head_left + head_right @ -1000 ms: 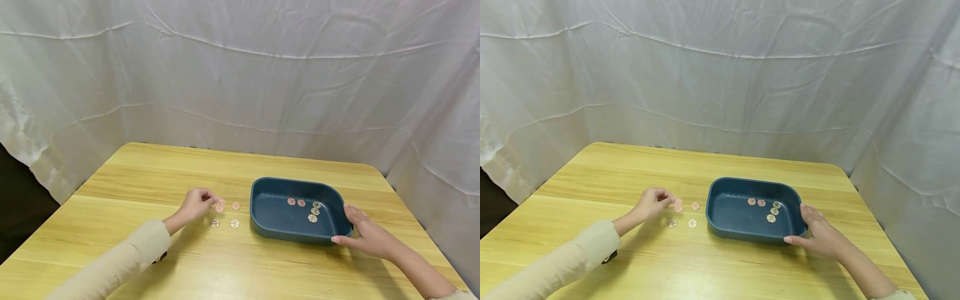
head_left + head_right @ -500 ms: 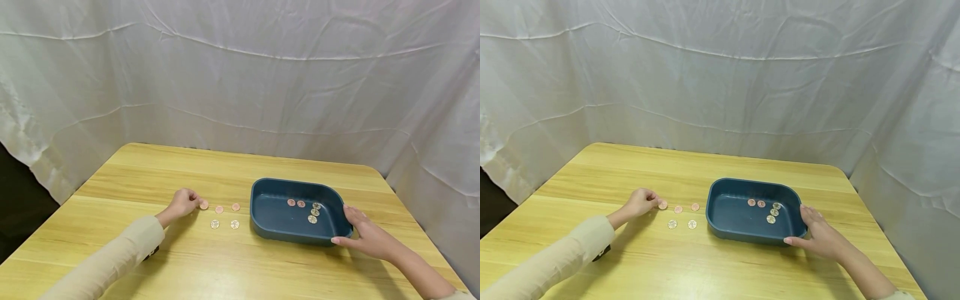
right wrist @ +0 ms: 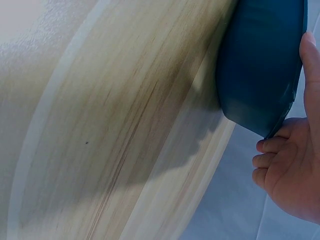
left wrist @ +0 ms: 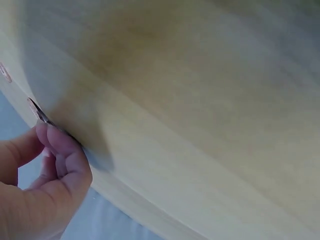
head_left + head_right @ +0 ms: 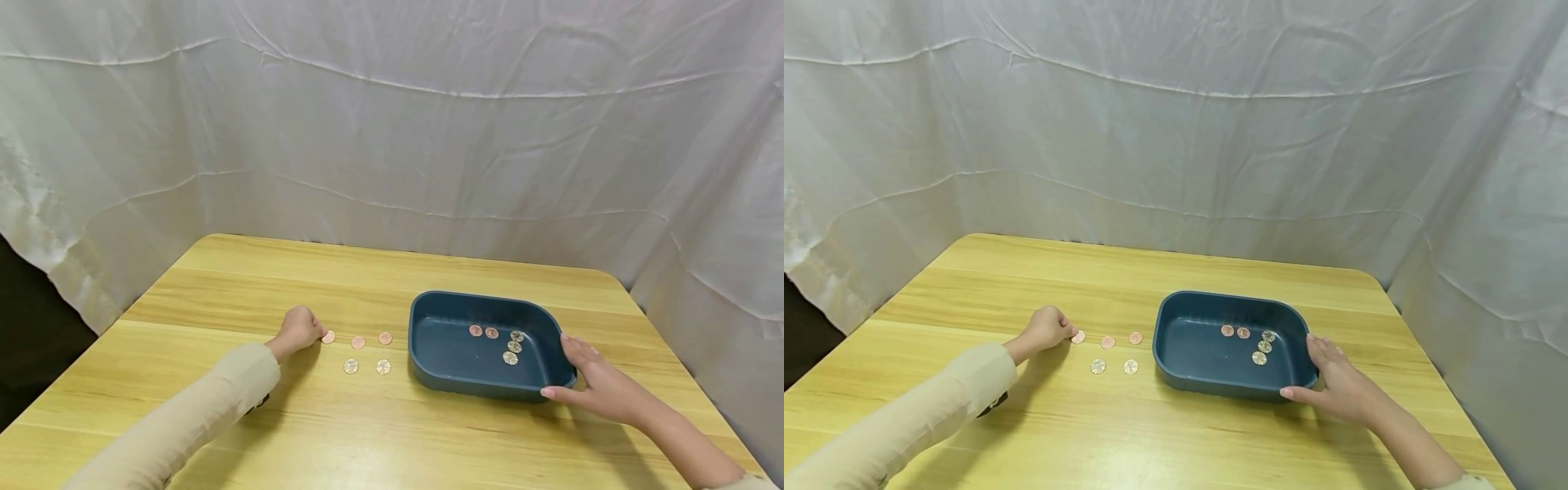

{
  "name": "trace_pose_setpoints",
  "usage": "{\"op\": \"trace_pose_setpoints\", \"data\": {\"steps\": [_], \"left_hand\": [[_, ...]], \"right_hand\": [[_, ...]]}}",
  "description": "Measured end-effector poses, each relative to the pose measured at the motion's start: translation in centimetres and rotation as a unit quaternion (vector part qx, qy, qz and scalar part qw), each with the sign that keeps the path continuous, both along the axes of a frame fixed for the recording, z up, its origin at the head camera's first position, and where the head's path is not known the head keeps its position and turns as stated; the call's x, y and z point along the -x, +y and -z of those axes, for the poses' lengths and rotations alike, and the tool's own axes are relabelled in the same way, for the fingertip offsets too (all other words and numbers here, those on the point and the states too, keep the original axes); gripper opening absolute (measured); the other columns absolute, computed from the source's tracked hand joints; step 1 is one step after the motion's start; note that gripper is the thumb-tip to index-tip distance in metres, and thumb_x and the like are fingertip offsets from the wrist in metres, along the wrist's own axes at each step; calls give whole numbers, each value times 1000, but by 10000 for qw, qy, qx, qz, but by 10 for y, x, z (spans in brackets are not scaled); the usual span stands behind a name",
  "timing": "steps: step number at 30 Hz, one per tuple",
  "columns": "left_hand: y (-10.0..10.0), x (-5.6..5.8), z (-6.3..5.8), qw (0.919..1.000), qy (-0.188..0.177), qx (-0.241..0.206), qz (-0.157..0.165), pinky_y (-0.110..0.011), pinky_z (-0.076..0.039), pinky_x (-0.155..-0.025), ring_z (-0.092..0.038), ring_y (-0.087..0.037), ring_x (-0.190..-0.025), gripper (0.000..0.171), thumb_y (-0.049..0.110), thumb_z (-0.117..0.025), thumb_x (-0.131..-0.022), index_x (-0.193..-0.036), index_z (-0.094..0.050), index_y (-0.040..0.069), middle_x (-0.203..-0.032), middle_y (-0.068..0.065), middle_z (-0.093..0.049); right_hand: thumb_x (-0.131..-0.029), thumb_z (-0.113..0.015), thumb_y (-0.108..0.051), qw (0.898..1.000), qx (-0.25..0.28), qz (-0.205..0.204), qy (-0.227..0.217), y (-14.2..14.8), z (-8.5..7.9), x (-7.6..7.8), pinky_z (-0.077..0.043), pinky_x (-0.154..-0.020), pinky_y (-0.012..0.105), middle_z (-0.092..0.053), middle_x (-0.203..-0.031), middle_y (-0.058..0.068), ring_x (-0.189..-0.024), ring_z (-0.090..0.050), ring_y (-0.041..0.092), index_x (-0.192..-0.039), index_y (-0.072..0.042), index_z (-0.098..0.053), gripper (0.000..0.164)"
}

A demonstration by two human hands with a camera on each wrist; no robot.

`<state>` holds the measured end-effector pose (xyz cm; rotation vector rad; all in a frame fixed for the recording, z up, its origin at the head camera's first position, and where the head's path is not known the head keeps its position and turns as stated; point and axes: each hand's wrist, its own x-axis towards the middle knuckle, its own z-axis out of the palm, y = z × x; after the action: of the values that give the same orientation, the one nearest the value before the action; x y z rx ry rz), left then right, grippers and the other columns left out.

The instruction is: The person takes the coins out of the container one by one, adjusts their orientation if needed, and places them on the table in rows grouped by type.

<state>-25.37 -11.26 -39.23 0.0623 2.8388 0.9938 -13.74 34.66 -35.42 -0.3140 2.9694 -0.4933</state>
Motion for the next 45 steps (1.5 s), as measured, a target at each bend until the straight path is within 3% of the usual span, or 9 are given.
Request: {"op": "trace_pose_setpoints", "data": {"steps": [7,10,16,20,26,34,45], "left_hand": [[4,-3,-4,9998,-76,-150,-51,-14,-24,-40,-26,-4,-39,53,0,-61,-85,-41,-35,13,-91,-17,-71],[6,-3,-5,9996,-30,-258,-78,-13,-25,-38,-31,-4,-38,46,-2,-59,-86,-44,-43,6,-94,-19,-70],[10,-3,-11,9978,444,-494,-73,-18,-39,-48,-48,-10,-54,17,2,-61,-87,-71,-61,-5,-83,-18,-68],[16,-3,-16,9947,717,-731,-23,-22,-41,-56,-47,-12,-61,13,8,-61,-88,-82,-63,-3,-75,-12,-62],[31,-9,-24,9872,1075,-1137,300,-22,-45,-58,-53,-12,-62,14,9,-62,-88,-85,-65,-4,-80,-19,-65],[58,-22,-32,9770,1402,-1421,749,-19,-43,-55,-51,-10,-60,11,8,-64,-86,-81,-67,-1,-74,-13,-65],[102,-38,-38,9658,1378,-1853,1177,-17,-42,-52,-50,-7,-58,9,9,-67,-84,-78,-68,2,-71,-7,-65]], "right_hand": [[-78,-67,-50,10000,32,-6,12,0,0,0,-24,-96,70,-21,-144,37,-129,-20,56,-142,13,-18,102],[-78,-67,-50,10000,60,-25,26,0,0,0,-24,-96,70,-21,-144,37,-130,-20,56,-142,12,-18,102],[-78,-67,-49,9999,99,-27,28,1,1,-1,-24,-96,70,-21,-144,37,-130,-19,56,-142,12,-17,102],[-78,-68,-49,9999,108,-31,48,2,0,-1,-24,-96,69,-21,-144,37,-130,-19,56,-142,13,-18,101],[-78,-68,-49,9999,132,-49,63,1,0,0,-25,-97,69,-22,-144,37,-130,-20,55,-141,13,-19,101],[-78,-67,-51,9999,97,-28,53,0,-1,1,-25,-97,68,-21,-145,35,-131,-20,55,-142,12,-19,102],[-77,-67,-51,10000,55,5,70,0,-1,0,-24,-97,69,-22,-144,36,-130,-20,56,-142,12,-19,102]]}}
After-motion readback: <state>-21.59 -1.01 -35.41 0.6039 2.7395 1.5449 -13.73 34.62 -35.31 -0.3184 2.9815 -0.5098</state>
